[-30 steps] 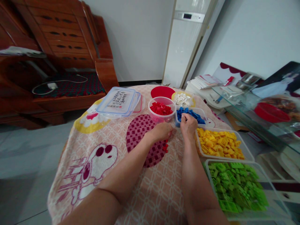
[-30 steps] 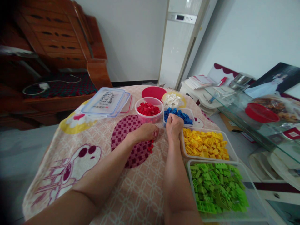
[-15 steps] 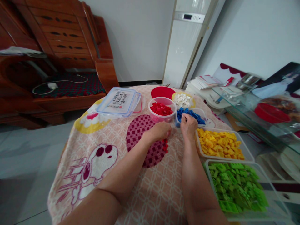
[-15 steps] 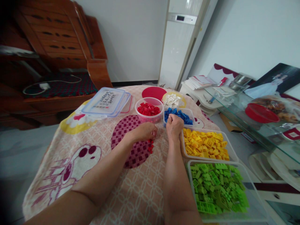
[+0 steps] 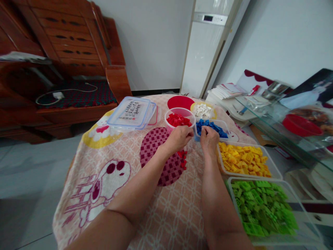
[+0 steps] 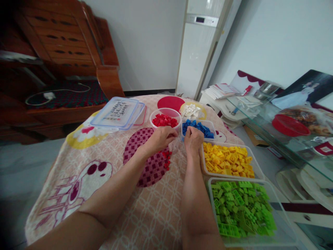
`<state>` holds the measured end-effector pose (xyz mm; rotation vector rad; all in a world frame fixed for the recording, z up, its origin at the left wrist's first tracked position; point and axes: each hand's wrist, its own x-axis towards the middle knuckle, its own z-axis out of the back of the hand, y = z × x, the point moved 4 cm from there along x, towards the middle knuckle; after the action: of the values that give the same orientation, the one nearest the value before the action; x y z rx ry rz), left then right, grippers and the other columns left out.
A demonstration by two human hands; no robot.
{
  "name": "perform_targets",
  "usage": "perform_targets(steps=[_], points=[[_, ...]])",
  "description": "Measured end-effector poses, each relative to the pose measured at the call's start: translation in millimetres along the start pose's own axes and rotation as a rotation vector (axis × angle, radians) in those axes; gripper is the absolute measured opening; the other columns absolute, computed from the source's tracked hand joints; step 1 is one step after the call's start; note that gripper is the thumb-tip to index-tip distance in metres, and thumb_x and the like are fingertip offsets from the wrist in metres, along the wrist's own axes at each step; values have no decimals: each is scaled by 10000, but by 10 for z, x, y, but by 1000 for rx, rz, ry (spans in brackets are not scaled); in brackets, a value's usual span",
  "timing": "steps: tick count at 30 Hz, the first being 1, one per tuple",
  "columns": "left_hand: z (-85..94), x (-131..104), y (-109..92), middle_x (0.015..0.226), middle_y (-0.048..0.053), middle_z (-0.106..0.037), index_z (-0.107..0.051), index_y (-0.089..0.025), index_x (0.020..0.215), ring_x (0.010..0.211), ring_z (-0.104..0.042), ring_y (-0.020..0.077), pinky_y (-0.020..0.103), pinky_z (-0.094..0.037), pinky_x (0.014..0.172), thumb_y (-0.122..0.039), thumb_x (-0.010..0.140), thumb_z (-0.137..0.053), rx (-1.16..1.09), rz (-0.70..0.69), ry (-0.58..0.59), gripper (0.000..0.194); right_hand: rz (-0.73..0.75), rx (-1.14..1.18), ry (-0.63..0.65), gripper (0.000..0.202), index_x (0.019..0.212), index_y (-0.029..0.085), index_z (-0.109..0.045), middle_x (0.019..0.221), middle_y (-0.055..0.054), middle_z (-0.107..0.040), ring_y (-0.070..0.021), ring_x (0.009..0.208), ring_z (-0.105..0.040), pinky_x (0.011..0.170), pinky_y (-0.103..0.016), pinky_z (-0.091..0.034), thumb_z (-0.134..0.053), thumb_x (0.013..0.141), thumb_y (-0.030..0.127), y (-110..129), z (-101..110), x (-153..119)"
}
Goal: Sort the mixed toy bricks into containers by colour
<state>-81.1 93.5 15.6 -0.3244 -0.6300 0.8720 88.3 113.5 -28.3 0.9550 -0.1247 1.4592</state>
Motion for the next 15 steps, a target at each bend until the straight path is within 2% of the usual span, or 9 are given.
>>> perform_targets(steps=[3,6,12,15], points=[[94,-8,7,920,65,-763,-751,-157,902,865,-691,177,269,-521,833,-87,857,-606,-29,22,-143,168,-3,1,-2,317,923,162,-778,891,-132,-775,-245,831,-667,799,-337,-447,-476,929,261,4,2,1],[155,-27,44,941,64,-767,-758,-167,934,866,-688,183,276,-520,817,-124,869,-625,-10,108,-220,154,-14,-4,14,317,947,151,-782,932,-145,-780,-253,856,-679,815,-343,-452,-482,929,250,10,5,3],[232,-57,81,1022,75,-782,-783,-179,981,944,-702,200,296,-525,884,-125,876,-607,41,197,-297,212,-8,2,26,329,953,148,-790,931,-150,-786,-266,864,-686,820,-352,-459,-479,924,253,14,12,9],[250,-72,125,1061,70,-788,-790,-197,993,983,-710,213,309,-529,907,-146,887,-600,69,262,-290,223,-6,-2,11,331,946,148,-792,915,-146,-788,-267,852,-686,813,-352,-461,-481,915,257,5,7,8]])
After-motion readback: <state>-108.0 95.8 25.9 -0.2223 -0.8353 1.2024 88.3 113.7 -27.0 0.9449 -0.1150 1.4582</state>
